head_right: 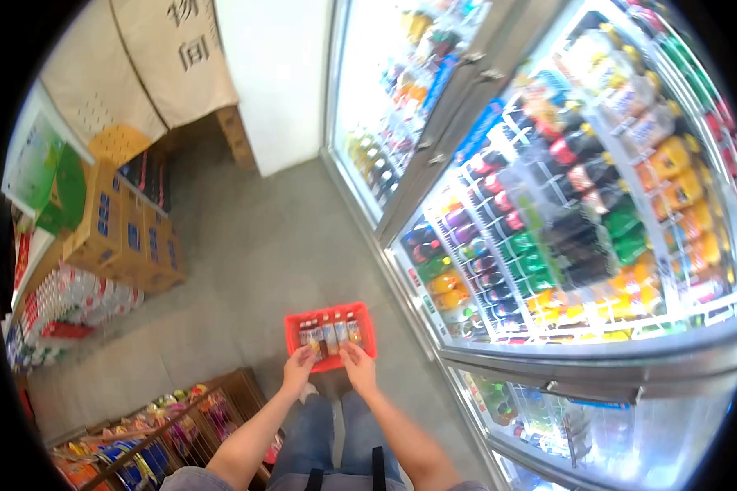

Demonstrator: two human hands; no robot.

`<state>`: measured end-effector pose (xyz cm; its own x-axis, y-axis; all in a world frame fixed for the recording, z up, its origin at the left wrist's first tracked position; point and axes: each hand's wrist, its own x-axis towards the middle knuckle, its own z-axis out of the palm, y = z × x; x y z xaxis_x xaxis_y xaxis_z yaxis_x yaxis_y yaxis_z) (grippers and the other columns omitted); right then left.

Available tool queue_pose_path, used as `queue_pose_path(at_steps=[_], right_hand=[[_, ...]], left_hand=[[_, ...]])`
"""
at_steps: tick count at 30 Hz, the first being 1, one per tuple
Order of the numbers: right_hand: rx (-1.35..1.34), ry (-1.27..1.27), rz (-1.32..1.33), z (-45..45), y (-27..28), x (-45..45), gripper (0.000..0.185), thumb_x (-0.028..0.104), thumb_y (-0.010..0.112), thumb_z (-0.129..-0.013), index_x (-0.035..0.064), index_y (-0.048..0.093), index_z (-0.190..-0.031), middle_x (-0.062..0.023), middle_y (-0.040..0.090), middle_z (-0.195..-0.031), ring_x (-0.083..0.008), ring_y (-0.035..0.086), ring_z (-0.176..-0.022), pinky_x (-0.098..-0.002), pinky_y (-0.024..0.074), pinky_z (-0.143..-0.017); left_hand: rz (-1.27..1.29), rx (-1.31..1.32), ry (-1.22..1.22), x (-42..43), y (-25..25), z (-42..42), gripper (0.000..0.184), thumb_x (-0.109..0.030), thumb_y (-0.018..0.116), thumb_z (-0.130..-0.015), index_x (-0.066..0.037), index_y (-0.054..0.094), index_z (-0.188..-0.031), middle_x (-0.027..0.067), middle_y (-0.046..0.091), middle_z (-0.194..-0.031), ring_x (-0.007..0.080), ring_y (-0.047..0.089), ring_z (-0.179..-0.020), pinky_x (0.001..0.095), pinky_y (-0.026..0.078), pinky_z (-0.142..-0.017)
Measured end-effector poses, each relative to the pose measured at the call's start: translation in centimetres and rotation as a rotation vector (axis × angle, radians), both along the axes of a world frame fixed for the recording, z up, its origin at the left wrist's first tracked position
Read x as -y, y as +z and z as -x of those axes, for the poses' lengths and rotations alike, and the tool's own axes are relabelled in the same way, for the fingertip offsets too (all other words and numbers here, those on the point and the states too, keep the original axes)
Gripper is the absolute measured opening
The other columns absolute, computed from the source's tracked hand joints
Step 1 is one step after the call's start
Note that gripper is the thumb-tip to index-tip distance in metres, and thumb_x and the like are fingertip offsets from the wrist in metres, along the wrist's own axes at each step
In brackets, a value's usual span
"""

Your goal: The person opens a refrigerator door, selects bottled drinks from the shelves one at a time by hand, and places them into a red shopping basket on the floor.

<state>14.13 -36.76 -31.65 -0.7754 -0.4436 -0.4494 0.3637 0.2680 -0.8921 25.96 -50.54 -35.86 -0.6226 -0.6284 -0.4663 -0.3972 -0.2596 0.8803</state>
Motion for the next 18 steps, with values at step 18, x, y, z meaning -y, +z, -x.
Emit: queue_pose_path(at_steps=[18], right_hand=[[-0.540, -0.534, 0.406, 11.9, 29.2, -20.7, 0.041, 0.017, 0.061, -0.098, -0.0010, 0.053, -0.134, -0.0128, 0.061, -0.129, -0.0188, 0.062, -0.112, -0.0325, 0.0514, -0.094]], left_hand=[[-0.006, -0.625, -0.576, -12.9, 32.2, 16.6, 0.034, -0.018, 0.063, -0.096, -0.002, 0.061, -0.126, 0.0086, 0.067, -0.115, 0.0131, 0.063, -0.104, 0.0266, 0.048, -0.091]])
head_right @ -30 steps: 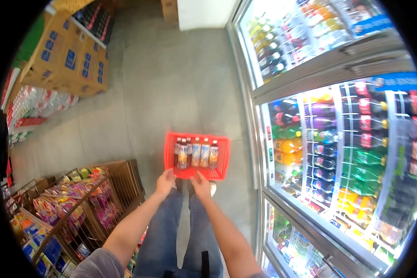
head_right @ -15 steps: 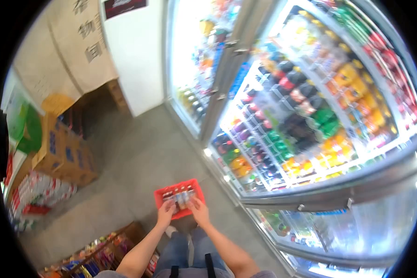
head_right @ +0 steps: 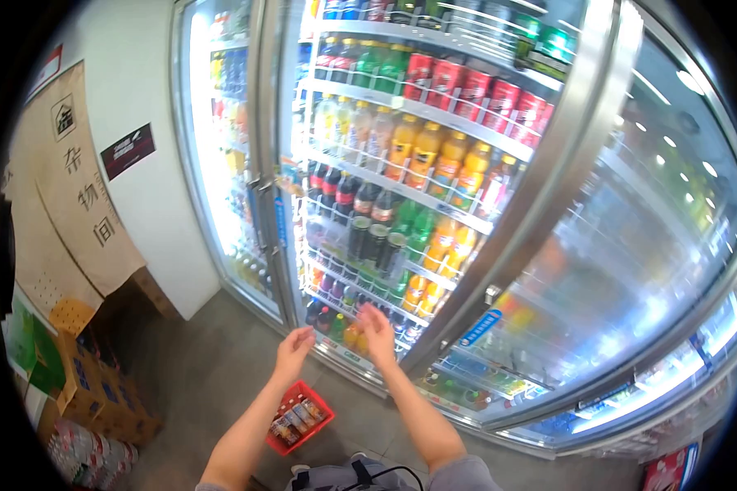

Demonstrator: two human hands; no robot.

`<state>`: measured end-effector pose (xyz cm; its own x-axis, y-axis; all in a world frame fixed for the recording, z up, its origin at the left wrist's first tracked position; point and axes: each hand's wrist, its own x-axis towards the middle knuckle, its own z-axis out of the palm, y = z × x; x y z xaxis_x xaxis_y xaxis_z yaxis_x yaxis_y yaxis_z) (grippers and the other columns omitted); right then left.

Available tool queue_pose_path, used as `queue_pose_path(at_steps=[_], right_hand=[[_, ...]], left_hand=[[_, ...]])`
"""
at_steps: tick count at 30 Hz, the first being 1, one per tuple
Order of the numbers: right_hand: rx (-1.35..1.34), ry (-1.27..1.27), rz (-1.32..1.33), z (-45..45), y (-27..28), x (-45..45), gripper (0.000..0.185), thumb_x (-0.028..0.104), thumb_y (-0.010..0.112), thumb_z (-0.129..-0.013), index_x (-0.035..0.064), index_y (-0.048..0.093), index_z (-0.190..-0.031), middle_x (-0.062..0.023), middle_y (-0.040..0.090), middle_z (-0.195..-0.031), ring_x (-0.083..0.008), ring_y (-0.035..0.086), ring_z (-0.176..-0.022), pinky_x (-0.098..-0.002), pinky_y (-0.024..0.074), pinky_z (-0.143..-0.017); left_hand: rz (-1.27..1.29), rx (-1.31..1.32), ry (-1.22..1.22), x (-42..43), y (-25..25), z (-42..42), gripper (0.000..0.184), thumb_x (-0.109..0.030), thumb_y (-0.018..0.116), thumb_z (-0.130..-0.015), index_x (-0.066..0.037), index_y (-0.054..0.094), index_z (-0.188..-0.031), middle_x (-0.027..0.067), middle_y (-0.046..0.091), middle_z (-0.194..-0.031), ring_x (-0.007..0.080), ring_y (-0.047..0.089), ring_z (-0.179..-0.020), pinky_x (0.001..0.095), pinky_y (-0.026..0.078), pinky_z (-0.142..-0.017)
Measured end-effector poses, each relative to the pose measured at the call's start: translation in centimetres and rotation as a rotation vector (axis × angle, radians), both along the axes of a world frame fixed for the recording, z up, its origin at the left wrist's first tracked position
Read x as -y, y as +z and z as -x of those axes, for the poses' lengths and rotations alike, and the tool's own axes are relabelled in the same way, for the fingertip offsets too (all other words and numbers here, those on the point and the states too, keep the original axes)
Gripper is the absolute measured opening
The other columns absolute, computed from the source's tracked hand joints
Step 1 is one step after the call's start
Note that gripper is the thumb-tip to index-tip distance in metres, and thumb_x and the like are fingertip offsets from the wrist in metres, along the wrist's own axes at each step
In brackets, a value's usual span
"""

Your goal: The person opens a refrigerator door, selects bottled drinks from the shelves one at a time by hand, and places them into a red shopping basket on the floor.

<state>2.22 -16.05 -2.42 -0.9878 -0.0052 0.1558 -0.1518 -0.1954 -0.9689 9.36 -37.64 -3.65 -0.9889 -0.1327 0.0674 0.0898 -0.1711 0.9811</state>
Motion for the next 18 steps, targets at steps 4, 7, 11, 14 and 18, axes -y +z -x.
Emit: queue_pose_path(at_steps=[4, 7, 11, 14, 18], right_hand=[[-0.207, -0.239, 0.056, -0.9, 8.0, -8.3, 0.039, 0.016, 0.061, -0.098, -0.0024, 0.054, -0.133, -0.0120, 0.064, -0.123, -0.0197, 0.062, -0.113, -0.0321, 0.0498, -0.095], [-0.315, -0.446, 0.042, -2.5, 12.4, -14.3, 0.034, 0.016, 0.059, -0.099, -0.0015, 0.055, -0.129, -0.0111, 0.064, -0.118, -0.0170, 0.062, -0.107, -0.0297, 0.0507, -0.094], [-0.416, -0.817, -0.022, -2.2, 10.8, -20.1, 0.023, 0.013, 0.063, -0.096, 0.0004, 0.056, -0.113, -0.0078, 0.064, -0.105, -0.0142, 0.061, -0.098, -0.0270, 0.0476, -0.090], [-0.256, -0.787, -0.230, -2.9, 9.7, -21.4, 0.026, 0.015, 0.065, -0.093, 0.0008, 0.058, -0.114, -0.0106, 0.063, -0.110, -0.0174, 0.061, -0.104, -0.0292, 0.0490, -0.089], [-0.216, -0.732, -0.281, -3.1, 8.4, -21.2, 0.039, 0.022, 0.065, -0.093, -0.0006, 0.059, -0.124, -0.0174, 0.065, -0.114, -0.0242, 0.063, -0.108, -0.0367, 0.0510, -0.092]], left_hand=[[0.061, -0.100, -0.171, -6.6, 5.5, 2.7, 0.033, -0.017, 0.063, -0.096, -0.003, 0.060, -0.126, 0.0076, 0.068, -0.112, 0.0123, 0.063, -0.103, 0.0262, 0.048, -0.090], [-0.001, -0.158, -0.301, -11.6, 8.7, 2.9, 0.034, -0.015, 0.064, -0.096, -0.003, 0.060, -0.127, 0.0075, 0.068, -0.112, 0.0120, 0.063, -0.102, 0.0256, 0.048, -0.089], [-0.067, -0.178, -0.368, -17.0, 9.2, 3.0, 0.033, -0.014, 0.062, -0.097, 0.000, 0.059, -0.126, 0.0070, 0.068, -0.109, 0.0119, 0.063, -0.097, 0.0253, 0.049, -0.087], [-0.079, -0.165, -0.418, -20.0, 8.9, 2.3, 0.032, -0.014, 0.062, -0.097, 0.000, 0.059, -0.126, 0.0065, 0.068, -0.107, 0.0117, 0.063, -0.094, 0.0258, 0.050, -0.086], [-0.064, -0.108, -0.418, -22.2, 9.0, 0.7, 0.031, -0.014, 0.061, -0.097, -0.002, 0.060, -0.125, 0.0062, 0.068, -0.107, 0.0118, 0.063, -0.093, 0.0257, 0.050, -0.085]])
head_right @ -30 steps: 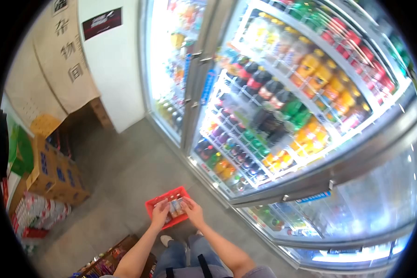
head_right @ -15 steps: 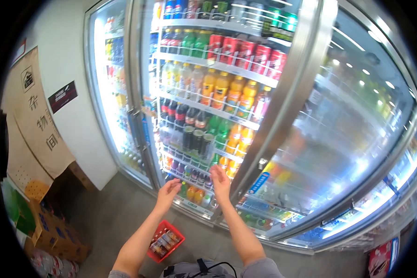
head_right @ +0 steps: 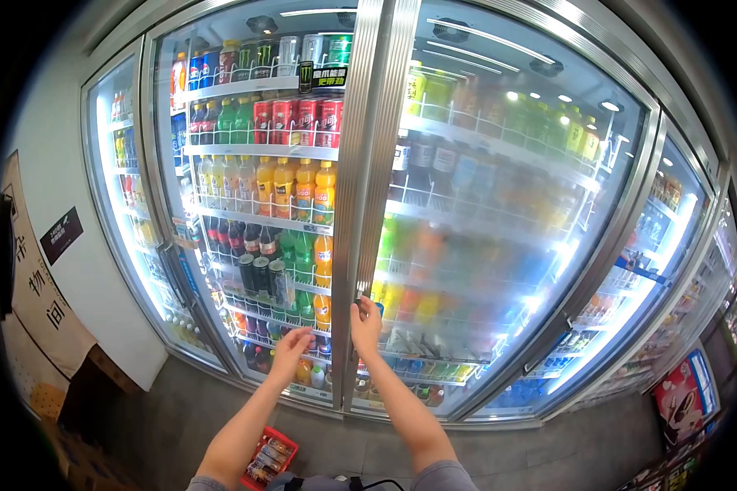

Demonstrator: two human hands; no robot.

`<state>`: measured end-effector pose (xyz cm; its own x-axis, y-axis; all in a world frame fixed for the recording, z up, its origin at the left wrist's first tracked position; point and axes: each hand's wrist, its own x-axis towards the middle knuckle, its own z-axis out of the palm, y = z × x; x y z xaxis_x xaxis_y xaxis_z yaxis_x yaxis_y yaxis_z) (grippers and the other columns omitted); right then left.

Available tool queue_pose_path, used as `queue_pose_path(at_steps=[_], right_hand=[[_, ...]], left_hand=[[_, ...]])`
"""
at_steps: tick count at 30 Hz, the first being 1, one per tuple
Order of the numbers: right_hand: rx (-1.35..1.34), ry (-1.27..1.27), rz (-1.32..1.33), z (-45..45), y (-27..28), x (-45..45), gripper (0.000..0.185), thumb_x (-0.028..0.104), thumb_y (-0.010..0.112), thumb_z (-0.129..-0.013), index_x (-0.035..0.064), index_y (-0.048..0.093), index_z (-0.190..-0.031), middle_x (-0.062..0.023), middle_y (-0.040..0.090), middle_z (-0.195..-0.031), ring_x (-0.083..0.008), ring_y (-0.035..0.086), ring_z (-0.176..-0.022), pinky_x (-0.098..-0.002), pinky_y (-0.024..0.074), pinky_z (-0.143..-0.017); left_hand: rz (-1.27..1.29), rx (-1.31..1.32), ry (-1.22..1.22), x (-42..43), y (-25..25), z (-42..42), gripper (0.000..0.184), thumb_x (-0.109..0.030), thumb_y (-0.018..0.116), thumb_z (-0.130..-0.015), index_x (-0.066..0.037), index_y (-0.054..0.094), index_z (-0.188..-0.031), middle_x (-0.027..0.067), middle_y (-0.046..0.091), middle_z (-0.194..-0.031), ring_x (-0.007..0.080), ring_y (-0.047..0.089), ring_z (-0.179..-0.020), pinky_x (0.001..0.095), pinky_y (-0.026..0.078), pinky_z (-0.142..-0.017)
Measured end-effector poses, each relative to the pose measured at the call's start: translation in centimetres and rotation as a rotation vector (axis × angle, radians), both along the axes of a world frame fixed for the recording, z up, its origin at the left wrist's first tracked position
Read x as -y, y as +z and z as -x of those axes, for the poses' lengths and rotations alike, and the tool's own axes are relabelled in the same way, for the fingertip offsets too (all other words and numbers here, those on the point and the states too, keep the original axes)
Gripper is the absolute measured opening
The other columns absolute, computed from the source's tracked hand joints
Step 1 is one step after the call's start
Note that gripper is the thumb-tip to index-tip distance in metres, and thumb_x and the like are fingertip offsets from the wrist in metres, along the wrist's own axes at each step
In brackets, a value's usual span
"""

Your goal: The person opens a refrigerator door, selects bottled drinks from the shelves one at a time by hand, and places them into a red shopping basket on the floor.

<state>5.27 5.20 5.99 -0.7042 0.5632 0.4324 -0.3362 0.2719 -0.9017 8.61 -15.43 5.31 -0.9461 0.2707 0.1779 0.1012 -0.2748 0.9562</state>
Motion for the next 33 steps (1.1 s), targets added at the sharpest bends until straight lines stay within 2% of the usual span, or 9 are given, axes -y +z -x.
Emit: queue_pose_path(at_steps=[3, 6, 13, 20, 24, 27, 29, 31, 33], right_hand=[[0.041, -0.146, -0.100, 0.9, -0.4, -0.1, 0.039, 0.029, 0.064, -0.094, -0.0024, 0.062, -0.118, -0.0167, 0.069, -0.103, -0.0228, 0.066, -0.101, -0.0352, 0.0512, -0.088], [0.258, -0.022, -0.052, 1.0, -0.3, -0.3, 0.042, 0.036, 0.062, -0.095, -0.0033, 0.064, -0.111, -0.0146, 0.070, -0.094, -0.0222, 0.068, -0.095, -0.0336, 0.0507, -0.084], [0.242, -0.021, -0.079, 1.9, -2.3, -0.8, 0.048, 0.047, 0.052, -0.098, 0.0007, 0.067, -0.102, -0.0103, 0.071, -0.088, -0.0184, 0.066, -0.087, -0.0325, 0.0480, -0.080], [0.236, -0.049, 0.000, 2.8, -2.8, -0.6, 0.047, 0.043, 0.049, -0.100, 0.0015, 0.069, -0.093, -0.0074, 0.069, -0.084, -0.0170, 0.063, -0.083, -0.0312, 0.0463, -0.079], [0.287, -0.068, 0.085, 0.4, -1.3, 0.9, 0.046, 0.041, 0.049, -0.101, 0.0016, 0.070, -0.087, -0.0049, 0.068, -0.081, -0.0135, 0.061, -0.081, -0.0292, 0.0455, -0.078], [0.282, -0.081, 0.109, -3.7, -1.2, 1.6, 0.047, 0.042, 0.050, -0.101, 0.0024, 0.071, -0.087, -0.0030, 0.068, -0.079, -0.0104, 0.061, -0.080, -0.0271, 0.0453, -0.077], [0.306, 0.030, 0.181, -6.5, -1.9, 1.7, 0.050, 0.046, 0.049, -0.102, 0.0021, 0.072, -0.091, -0.0038, 0.069, -0.088, -0.0100, 0.061, -0.080, -0.0252, 0.0465, -0.076], [0.324, 0.002, 0.221, -10.2, -1.8, 2.0, 0.051, 0.047, 0.050, -0.101, 0.0014, 0.073, -0.092, -0.0059, 0.070, -0.088, -0.0109, 0.063, -0.080, -0.0259, 0.0480, -0.075], [0.340, -0.018, 0.262, -14.2, 0.0, 2.7, 0.052, 0.048, 0.052, -0.100, 0.0007, 0.074, -0.093, -0.0080, 0.071, -0.088, -0.0117, 0.065, -0.081, -0.0266, 0.0494, -0.075]], left_hand=[[0.008, 0.029, -0.012, 0.2, -1.0, -0.5, 0.030, -0.015, 0.061, -0.097, -0.003, 0.061, -0.125, 0.0061, 0.069, -0.106, 0.0113, 0.063, -0.092, 0.0251, 0.050, -0.084], [0.014, 0.052, 0.012, 1.0, -1.5, -0.9, 0.029, -0.017, 0.061, -0.098, -0.003, 0.062, -0.123, 0.0047, 0.070, -0.104, 0.0091, 0.062, -0.090, 0.0233, 0.049, -0.078], [-0.012, 0.044, 0.007, 2.7, -3.0, 0.9, 0.025, -0.016, 0.060, -0.098, -0.005, 0.064, -0.120, 0.0033, 0.070, -0.103, 0.0083, 0.061, -0.085, 0.0219, 0.048, -0.074], [0.066, 0.064, -0.119, 3.4, -2.4, 1.8, 0.024, -0.015, 0.057, -0.099, -0.003, 0.064, -0.119, 0.0042, 0.068, -0.101, 0.0095, 0.061, -0.087, 0.0238, 0.049, -0.078], [0.078, 0.037, -0.190, 2.5, -0.9, 5.2, 0.025, -0.014, 0.058, -0.099, -0.002, 0.063, -0.120, 0.0043, 0.069, -0.102, 0.0083, 0.060, -0.086, 0.0234, 0.048, -0.078], [0.062, -0.043, -0.257, 0.1, 2.3, 7.1, 0.029, -0.020, 0.059, -0.099, -0.003, 0.063, -0.123, 0.0051, 0.068, -0.103, 0.0107, 0.062, -0.091, 0.0251, 0.049, -0.080], [0.025, -0.087, -0.282, -2.2, 2.8, 8.9, 0.033, -0.022, 0.056, -0.100, -0.003, 0.061, -0.126, 0.0057, 0.067, -0.109, 0.0100, 0.061, -0.090, 0.0243, 0.049, -0.079], [0.044, -0.151, -0.342, -3.8, 5.6, 8.5, 0.036, -0.026, 0.056, -0.101, -0.002, 0.061, -0.128, 0.0083, 0.067, -0.117, 0.0121, 0.062, -0.097, 0.0267, 0.048, -0.086], [-0.029, -0.155, -0.545, -5.4, 7.4, 7.3, 0.038, -0.028, 0.056, -0.101, 0.000, 0.062, -0.126, 0.0091, 0.067, -0.119, 0.0143, 0.062, -0.103, 0.0297, 0.047, -0.092]])
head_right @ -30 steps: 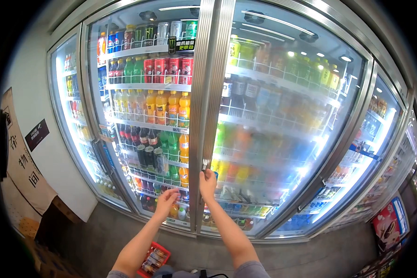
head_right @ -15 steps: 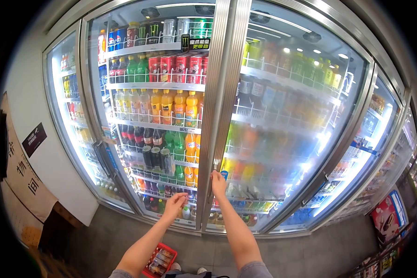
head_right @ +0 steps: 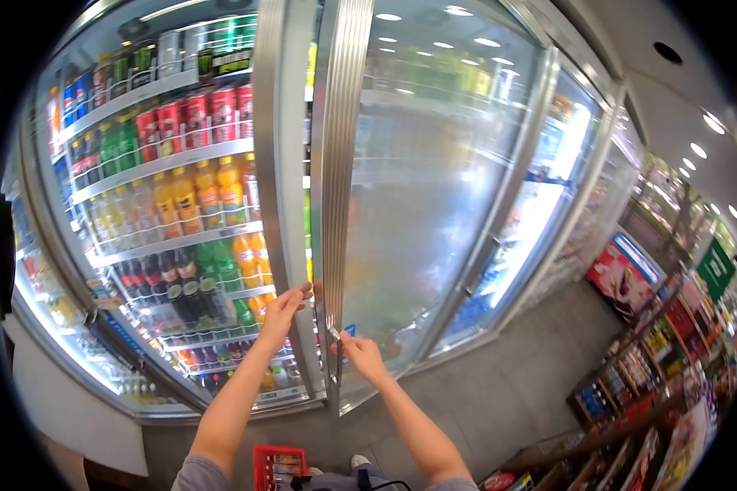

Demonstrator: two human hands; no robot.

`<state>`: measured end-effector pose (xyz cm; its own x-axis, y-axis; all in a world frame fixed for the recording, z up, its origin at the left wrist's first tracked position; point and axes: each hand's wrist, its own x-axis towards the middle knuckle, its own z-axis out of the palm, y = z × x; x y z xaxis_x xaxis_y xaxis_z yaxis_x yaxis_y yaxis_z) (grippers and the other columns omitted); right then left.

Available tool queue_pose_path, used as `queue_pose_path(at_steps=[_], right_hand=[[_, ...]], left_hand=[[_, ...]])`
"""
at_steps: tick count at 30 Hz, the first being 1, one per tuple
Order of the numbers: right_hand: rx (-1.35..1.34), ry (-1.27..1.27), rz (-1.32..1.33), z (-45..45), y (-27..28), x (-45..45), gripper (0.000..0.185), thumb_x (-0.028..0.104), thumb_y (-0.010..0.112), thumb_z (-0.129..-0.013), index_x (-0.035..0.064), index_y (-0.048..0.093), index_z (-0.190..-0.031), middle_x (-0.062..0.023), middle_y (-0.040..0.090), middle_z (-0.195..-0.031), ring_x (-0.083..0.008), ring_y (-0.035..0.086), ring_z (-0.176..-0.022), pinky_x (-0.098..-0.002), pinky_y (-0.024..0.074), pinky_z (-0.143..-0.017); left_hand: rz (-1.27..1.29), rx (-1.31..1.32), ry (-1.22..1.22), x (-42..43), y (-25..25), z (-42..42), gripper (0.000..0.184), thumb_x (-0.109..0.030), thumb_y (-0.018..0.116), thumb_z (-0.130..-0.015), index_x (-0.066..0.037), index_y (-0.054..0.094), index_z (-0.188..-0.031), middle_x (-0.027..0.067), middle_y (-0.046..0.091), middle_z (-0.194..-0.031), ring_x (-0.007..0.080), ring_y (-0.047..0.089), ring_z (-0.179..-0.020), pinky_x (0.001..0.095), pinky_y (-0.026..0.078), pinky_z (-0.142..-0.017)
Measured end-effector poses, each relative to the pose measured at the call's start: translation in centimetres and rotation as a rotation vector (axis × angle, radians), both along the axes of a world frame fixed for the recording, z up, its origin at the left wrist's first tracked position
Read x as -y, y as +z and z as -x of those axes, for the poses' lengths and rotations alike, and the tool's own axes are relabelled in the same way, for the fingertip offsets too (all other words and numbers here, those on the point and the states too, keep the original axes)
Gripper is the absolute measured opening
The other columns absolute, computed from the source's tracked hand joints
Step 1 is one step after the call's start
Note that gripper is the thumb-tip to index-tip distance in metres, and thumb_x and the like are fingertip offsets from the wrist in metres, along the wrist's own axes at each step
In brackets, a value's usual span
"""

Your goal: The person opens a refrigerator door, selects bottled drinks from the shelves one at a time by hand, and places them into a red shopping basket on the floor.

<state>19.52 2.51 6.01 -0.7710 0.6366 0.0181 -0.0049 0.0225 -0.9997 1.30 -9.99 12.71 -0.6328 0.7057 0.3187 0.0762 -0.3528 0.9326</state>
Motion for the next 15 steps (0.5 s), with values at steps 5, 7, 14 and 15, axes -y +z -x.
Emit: queue_pose_path(at_steps=[5, 7, 14, 15], right_hand=[[0.146, -0.119, -0.326, -10.0, 10.3, 1.4, 0.043, 0.033, 0.056, -0.100, -0.0065, 0.073, -0.096, -0.0138, 0.074, -0.086, -0.0157, 0.069, -0.078, -0.0287, 0.0545, -0.072], [-0.021, -0.176, -0.229, -12.2, 14.5, 4.1, 0.042, 0.029, 0.053, -0.102, -0.0082, 0.072, -0.097, -0.0151, 0.074, -0.089, -0.0174, 0.070, -0.080, -0.0297, 0.0559, -0.075], [-0.277, -0.063, -0.491, -10.6, 20.5, 9.3, 0.033, 0.018, 0.051, -0.102, -0.0089, 0.067, -0.113, -0.0177, 0.070, -0.111, -0.0227, 0.068, -0.102, -0.0331, 0.0528, -0.092], [-0.296, -0.106, -0.425, -9.7, 20.9, 8.8, 0.035, 0.020, 0.051, -0.102, -0.0091, 0.067, -0.113, -0.0180, 0.070, -0.110, -0.0230, 0.067, -0.103, -0.0335, 0.0524, -0.093]], left_hand=[[0.202, 0.006, -0.279, -2.8, 0.0, -1.8, 0.030, -0.024, 0.066, -0.095, 0.004, 0.073, -0.103, 0.0041, 0.072, -0.094, 0.0099, 0.061, -0.091, 0.0272, 0.048, -0.083], [0.189, -0.026, -0.456, -3.3, 0.7, -4.0, 0.028, -0.022, 0.067, -0.093, 0.004, 0.074, -0.098, 0.0029, 0.071, -0.088, 0.0094, 0.060, -0.084, 0.0268, 0.048, -0.078], [0.258, -0.215, -0.915, -5.6, 2.7, -11.0, 0.037, -0.027, 0.065, -0.093, 0.000, 0.066, -0.117, 0.0073, 0.067, -0.112, 0.0132, 0.059, -0.104, 0.0295, 0.049, -0.086], [0.253, -0.306, -1.014, -5.7, 3.8, -12.1, 0.042, -0.029, 0.065, -0.094, -0.001, 0.061, -0.124, 0.0085, 0.063, -0.120, 0.0153, 0.057, -0.112, 0.0318, 0.048, -0.090]])
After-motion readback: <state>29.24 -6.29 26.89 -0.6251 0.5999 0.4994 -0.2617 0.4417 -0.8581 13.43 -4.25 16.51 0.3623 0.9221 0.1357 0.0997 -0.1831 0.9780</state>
